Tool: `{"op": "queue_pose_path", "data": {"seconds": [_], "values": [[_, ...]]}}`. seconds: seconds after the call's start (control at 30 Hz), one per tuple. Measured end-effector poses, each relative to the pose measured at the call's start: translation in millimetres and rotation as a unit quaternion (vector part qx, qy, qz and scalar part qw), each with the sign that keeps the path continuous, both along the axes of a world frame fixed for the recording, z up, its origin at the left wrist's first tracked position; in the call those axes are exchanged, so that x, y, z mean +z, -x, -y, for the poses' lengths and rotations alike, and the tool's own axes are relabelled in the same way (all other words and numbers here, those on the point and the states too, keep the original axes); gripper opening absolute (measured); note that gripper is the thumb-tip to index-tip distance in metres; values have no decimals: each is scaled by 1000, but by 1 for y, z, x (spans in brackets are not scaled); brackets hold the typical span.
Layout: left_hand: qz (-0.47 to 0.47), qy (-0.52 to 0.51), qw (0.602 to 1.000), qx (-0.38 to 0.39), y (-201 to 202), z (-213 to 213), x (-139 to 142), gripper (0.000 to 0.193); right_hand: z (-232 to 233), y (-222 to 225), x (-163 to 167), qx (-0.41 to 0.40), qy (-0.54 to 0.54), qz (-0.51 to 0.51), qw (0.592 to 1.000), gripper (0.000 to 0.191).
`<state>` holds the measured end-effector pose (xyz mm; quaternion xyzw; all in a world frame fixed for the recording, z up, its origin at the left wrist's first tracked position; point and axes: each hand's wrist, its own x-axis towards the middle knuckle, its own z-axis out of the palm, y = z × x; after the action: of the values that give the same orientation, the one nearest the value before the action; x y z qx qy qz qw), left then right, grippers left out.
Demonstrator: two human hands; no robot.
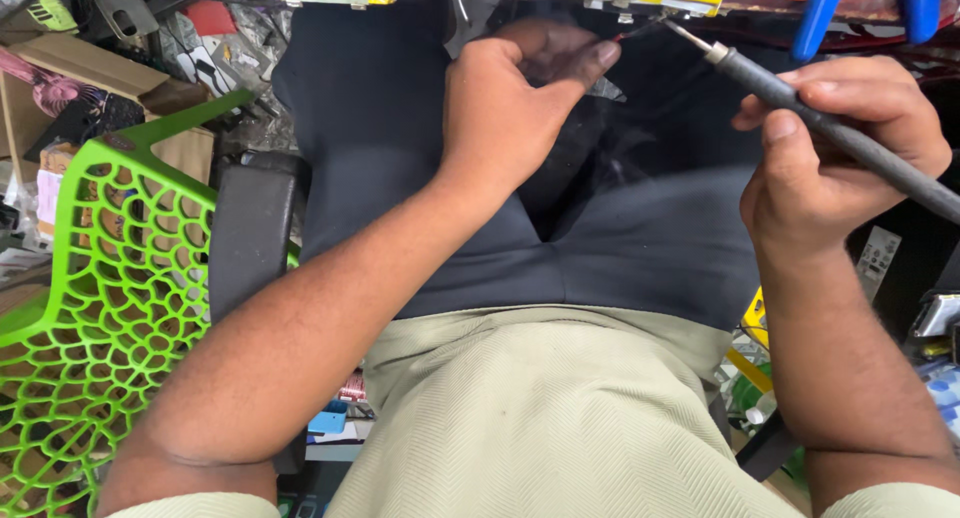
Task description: The person solders a red wire to a battery terminal using a soldering iron and solder wire. They repeatedly heat the joint, apply solder, and trim excess wire with pliers while seated at a cluttered workbench.
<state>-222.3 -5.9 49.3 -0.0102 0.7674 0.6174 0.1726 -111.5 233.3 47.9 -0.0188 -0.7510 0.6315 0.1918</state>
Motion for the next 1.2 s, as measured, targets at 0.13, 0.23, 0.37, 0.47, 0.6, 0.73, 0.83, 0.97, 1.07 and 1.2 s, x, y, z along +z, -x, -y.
{"op": "queue_pose_path", "data": {"seconds": [0.13,0.23,0.37,0.47,0.6,0.73,0.83,0.97,1.07,1.2], "values": [[6,1,1000,-3,1,-1,1,23,-1,0,-1,4,-9,-8,1000,25],[15,-5,1000,-6,1,-1,2,23,-2,0,-1,7,-20,-3,1000,23],[11,-9,1000,-5,1,0,2,24,-1,1,-1,16,-37,-8,999,25],[16,4,1000,-12,1,0,4,24,-1,2,-1,21,-40,-11,999,26],[22,10,1000,-11,1,0,5,24,-1,2,-2,20,-32,-13,999,27],[23,5,1000,-12,1,0,5,23,0,3,-1,23,-40,-15,999,27],[25,0,1000,-12,1,0,5,23,0,2,-1,22,-61,-15,998,25],[22,-3,1000,-13,1,1,5,23,0,1,-4,16,-22,-8,1000,26],[22,-2,1000,-16,1,1,4,23,-1,1,-6,13,-4,3,1000,26],[21,3,1000,-16,1,0,4,23,-1,2,-6,14,-2,-4,1000,27]]}}
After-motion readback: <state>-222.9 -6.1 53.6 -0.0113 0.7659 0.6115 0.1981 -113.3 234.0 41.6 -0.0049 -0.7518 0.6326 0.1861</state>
